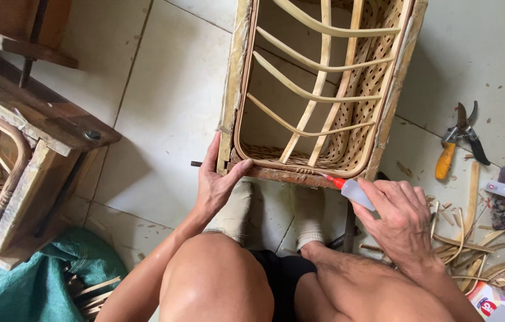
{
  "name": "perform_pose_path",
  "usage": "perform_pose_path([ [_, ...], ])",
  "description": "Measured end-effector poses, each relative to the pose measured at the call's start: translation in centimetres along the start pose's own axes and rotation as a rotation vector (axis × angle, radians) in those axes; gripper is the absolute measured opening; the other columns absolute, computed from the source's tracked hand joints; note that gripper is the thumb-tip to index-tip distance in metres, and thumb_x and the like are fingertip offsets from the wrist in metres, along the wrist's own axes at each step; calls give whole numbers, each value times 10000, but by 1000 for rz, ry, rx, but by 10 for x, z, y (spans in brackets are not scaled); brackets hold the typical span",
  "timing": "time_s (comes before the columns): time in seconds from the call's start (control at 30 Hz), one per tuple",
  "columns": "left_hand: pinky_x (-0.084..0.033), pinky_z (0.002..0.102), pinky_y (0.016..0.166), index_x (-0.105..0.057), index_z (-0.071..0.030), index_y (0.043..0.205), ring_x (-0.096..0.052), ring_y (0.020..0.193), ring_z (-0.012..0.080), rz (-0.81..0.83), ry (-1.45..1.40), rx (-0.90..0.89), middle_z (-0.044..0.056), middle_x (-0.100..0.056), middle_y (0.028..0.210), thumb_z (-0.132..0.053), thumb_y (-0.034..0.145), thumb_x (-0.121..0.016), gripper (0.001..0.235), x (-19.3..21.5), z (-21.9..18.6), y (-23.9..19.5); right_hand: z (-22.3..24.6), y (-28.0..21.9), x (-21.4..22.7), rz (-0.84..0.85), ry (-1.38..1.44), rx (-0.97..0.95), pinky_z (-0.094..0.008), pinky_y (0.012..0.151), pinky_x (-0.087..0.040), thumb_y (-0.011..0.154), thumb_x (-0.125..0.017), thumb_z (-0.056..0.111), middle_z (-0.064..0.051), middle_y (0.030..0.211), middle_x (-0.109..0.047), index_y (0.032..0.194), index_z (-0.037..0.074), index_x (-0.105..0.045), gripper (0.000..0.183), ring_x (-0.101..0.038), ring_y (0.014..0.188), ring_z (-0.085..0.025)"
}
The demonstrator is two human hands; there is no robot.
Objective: The person assembles a rectangular woven basket by inserting curved bamboo strips into a wooden mold, tapping them with a hammer, and applying glue to the edges. The person also uses pliers to adjust the basket frame.
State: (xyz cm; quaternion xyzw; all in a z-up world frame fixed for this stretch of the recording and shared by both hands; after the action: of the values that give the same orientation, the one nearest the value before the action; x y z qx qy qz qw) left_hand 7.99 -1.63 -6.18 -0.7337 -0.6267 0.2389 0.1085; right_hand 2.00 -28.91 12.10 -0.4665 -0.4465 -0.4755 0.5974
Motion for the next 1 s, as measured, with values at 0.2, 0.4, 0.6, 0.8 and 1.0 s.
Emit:
perform_pose_path([
  [0.2,-498,331,1094,-249,26,1609,-577,1304,191,2,11,-14,153,-550,1503,-189,886,-809,940,1,7,1,-1,0,8,19,6,0,-416,777,-442,721,-870,198,-42,985,-681,1143,63,-743,460,-617,906,-245],
  [0.4,-382,349,1192,-292,27,1608,-460,1434,208,-4,35,-82,148,-441,1600,-210,981,-716,793,8,18,2,15,17,5,7,43,33,-413,779,-442,724,-868,195,-37,946,-671,1127,80,-752,436,-614,883,-241],
  [0.6,-328,360,1224,-339,30,1584,-406,1491,242,-45,142,-107,165,-420,1618,-225,1031,-637,679,13,26,3,28,32,-3,22,58,103,-406,796,-445,728,-851,177,-32,917,-675,1121,76,-752,418,-626,871,-224],
  [0.8,-317,364,1230,-359,27,1574,-405,1496,253,-59,177,-114,177,-427,1610,-220,1044,-610,636,14,27,2,32,32,-7,52,18,155,-417,811,-449,716,-851,206,-48,912,-688,1118,49,-747,443,-632,876,-234],
  [1.0,-314,362,1234,-393,3,1570,-412,1494,255,-81,128,-137,171,-450,1600,-218,1064,-582,584,15,33,2,35,38,-1,65,79,117,-402,800,-437,715,-856,224,-39,899,-686,1105,73,-743,433,-637,861,-224],
])
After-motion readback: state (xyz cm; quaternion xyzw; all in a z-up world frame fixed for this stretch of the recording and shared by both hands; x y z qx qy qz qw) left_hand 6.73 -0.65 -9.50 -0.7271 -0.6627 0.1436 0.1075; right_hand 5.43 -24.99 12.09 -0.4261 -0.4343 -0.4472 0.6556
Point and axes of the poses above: each hand's wrist, its own y-axis towards the middle knuckle, its own x-axis out of the back of the hand, z = x × y, the point moved 10 cm from there along y, towards the middle knuckle
